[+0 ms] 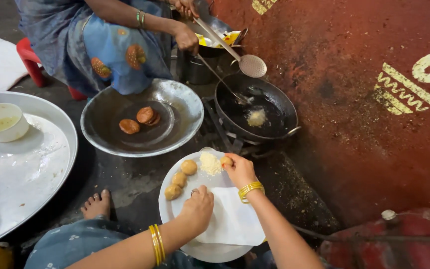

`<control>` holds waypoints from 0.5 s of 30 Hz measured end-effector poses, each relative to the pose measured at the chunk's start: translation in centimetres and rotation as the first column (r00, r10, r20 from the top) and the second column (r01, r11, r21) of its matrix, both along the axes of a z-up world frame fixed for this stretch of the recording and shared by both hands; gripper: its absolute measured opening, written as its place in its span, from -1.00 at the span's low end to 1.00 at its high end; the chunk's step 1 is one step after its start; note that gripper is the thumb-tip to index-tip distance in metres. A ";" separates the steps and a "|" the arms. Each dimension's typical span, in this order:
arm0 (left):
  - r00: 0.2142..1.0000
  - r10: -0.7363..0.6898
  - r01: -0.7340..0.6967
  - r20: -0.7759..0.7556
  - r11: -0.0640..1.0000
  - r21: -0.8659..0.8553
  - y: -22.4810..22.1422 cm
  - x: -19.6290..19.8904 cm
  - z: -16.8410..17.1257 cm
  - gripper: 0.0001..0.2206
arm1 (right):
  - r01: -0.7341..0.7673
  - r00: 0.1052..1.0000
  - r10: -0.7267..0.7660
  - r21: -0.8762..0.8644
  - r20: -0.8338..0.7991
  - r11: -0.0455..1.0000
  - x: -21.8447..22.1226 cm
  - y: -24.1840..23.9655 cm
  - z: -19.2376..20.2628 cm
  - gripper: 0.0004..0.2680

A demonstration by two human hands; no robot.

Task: Flattening small balls of dough on a plate for frying.

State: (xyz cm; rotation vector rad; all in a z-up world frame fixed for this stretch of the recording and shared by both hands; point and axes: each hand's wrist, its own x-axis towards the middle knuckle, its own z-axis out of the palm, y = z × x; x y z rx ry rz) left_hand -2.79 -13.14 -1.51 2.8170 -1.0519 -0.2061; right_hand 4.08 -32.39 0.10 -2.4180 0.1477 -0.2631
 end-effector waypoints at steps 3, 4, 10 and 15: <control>0.995 0.005 -0.004 -0.102 1.000 0.007 -0.1 0.6 -0.8 -0.56 | 0.009 1.000 -0.008 -0.034 0.022 0.999 -0.5 1.3 0.7 -0.74; 0.993 -0.119 0.118 0.010 0.990 0.076 -0.2 0.8 -1.3 -0.65 | -0.081 0.991 0.093 -0.119 0.100 0.990 -0.5 1.1 -0.1 -0.74; 0.990 0.027 -0.067 -0.140 0.955 -0.290 0.2 0.9 1.6 -0.63 | -0.128 0.992 0.124 0.139 0.034 0.982 0.6 -2.2 -3.0 -0.72; 0.936 0.034 -0.230 -0.349 0.810 -0.540 0.2 1.6 -1.6 -0.64 | 0.161 0.930 0.245 0.902 -0.275 0.400 -1.7 -5.6 -1.7 -0.71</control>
